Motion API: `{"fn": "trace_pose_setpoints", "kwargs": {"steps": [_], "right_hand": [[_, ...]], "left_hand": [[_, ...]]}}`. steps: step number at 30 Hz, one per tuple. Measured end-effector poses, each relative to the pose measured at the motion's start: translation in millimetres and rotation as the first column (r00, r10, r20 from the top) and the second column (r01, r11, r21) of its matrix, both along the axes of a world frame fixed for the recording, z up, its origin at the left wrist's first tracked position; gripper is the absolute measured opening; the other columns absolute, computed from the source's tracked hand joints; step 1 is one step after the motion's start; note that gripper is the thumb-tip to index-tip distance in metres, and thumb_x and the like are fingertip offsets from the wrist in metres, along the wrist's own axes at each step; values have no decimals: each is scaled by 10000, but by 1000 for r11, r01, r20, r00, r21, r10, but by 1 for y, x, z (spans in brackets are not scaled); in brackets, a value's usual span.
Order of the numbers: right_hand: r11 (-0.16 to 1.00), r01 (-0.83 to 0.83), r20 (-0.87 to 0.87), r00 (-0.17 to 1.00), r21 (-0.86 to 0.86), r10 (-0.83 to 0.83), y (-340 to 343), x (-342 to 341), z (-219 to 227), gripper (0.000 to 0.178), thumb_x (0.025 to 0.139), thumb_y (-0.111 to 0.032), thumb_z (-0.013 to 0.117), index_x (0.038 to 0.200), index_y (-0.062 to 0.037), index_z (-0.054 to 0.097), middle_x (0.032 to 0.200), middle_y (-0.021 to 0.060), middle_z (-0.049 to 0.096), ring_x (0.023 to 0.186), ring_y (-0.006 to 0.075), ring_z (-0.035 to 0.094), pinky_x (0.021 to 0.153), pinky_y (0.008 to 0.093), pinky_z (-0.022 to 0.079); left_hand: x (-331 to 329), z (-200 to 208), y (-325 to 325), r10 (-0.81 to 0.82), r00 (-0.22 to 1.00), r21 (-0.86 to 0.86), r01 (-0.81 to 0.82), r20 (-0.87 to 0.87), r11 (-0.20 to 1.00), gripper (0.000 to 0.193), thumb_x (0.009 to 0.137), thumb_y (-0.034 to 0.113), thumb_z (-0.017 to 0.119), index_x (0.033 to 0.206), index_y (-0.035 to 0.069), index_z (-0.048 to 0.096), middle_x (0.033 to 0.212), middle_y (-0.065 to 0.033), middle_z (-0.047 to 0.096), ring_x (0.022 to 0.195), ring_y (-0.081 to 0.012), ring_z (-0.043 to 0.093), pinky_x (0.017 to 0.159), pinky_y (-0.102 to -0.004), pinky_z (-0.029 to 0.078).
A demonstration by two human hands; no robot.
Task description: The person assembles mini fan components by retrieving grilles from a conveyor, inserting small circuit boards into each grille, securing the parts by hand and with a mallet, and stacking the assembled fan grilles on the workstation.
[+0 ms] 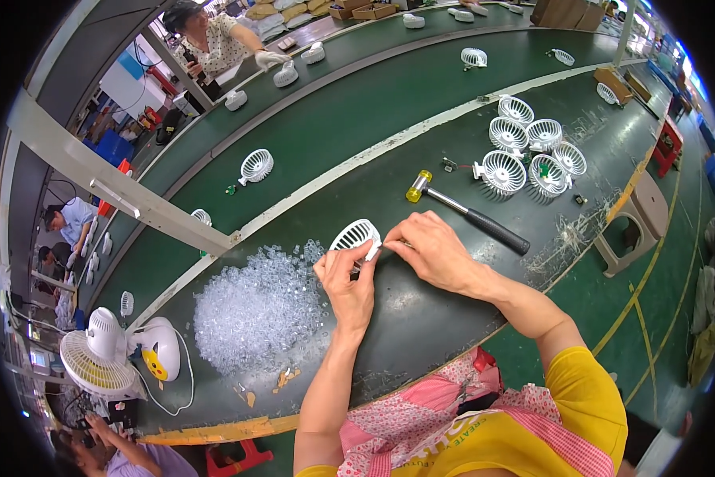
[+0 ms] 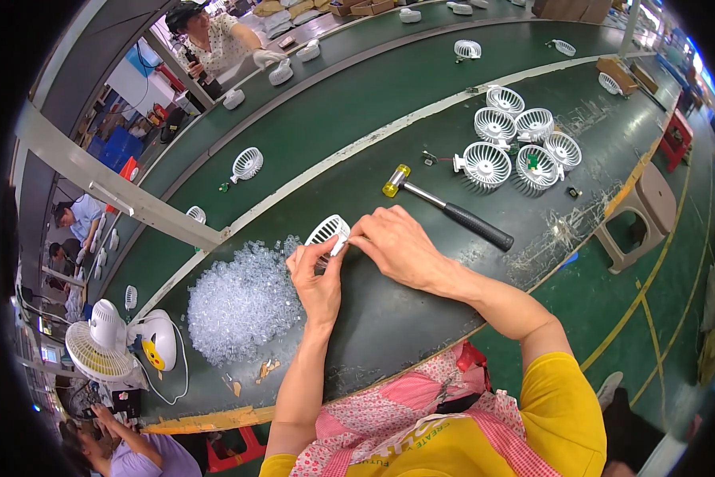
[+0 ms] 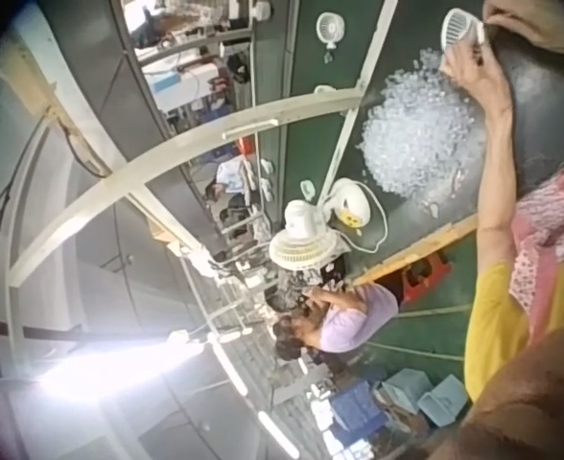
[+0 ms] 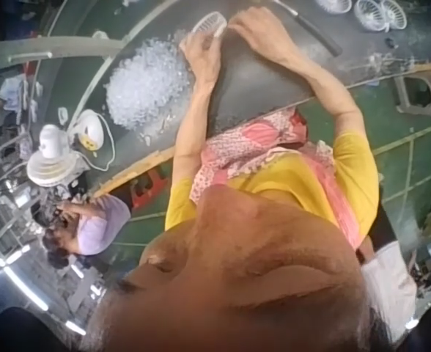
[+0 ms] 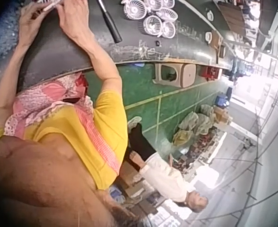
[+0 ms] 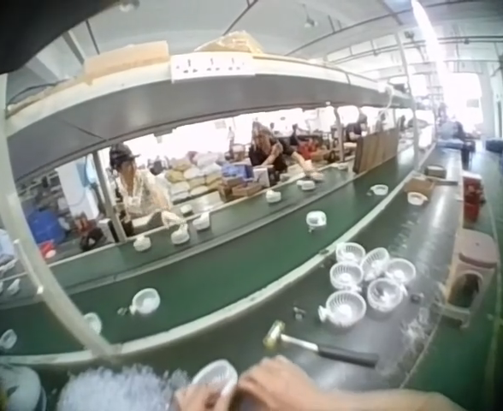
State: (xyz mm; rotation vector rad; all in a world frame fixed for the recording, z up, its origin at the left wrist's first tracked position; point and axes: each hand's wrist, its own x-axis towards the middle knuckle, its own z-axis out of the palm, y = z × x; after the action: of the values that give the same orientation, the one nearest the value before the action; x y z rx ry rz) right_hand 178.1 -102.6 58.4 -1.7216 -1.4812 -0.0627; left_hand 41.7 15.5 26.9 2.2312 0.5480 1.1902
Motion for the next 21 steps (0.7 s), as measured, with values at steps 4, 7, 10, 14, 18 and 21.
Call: {"fn": "trace_pose_setpoints", "kwargs": {"steps": [4, 7, 10, 14, 18, 21], "right_hand": [[989, -136, -258, 959, -50, 119, -7, 5, 7, 175, 965, -151, 581, 1089, -57, 659, 807, 84, 621, 791, 223, 587, 759, 354, 437], [954, -284, -635, 755, -93, 162, -11, 12, 11, 213, 994, -134, 568, 1153, -28, 661, 744, 40, 575, 719, 127, 550, 703, 295, 458], [940, -335, -692, 692, -57, 205, -14, 16, 8, 194, 987, -137, 586, 1112, -23, 681, 833, 48, 620, 732, 108, 571, 695, 268, 479], [967, -248, -317, 923, -56, 219, -23, 15, 13, 143, 889, -157, 708, 988, -55, 711, 922, 69, 671, 931, 242, 593, 870, 371, 449], [983, -181, -321, 933, -27, 163, -21, 11, 16, 113, 876, -169, 718, 913, -62, 720, 877, 56, 671, 892, 243, 587, 841, 384, 441], [998, -51, -347, 937, -47, 31, -11, 19, -4, 125, 876, -169, 703, 885, -44, 717, 837, 118, 676, 854, 283, 595, 806, 408, 452]], "left_hand": [[1, -4, -1, -81, 994, -136, 90, 70, 987, 205, 744, 35, 805, 926, 90, 727, 773, -1, 636, 740, -158, 539, 841, -319, 368], [-1, -3, -6, -138, 981, -278, 172, 140, 945, 191, 740, 27, 819, 892, 76, 714, 763, -23, 626, 710, -150, 518, 718, -295, 422], [-1, -3, -10, -182, 967, -419, 242, 179, 875, 183, 747, 36, 829, 871, 63, 697, 772, -20, 630, 707, -121, 513, 649, -260, 425], [-9, 4, -13, -338, 915, -622, 399, 220, 674, 167, 816, 23, 785, 928, 36, 662, 902, -31, 695, 822, -87, 624, 746, -236, 491], [-12, -1, -6, -388, 842, -818, 497, 375, 288, 125, 907, 24, 686, 1011, 21, 616, 957, -59, 704, 867, -91, 650, 776, -234, 510], [0, 5, -11, -300, 939, -786, 310, 166, 535, 255, 918, 56, 680, 1139, -1, 567, 1004, -78, 687, 879, -109, 634, 772, -237, 505]]}}
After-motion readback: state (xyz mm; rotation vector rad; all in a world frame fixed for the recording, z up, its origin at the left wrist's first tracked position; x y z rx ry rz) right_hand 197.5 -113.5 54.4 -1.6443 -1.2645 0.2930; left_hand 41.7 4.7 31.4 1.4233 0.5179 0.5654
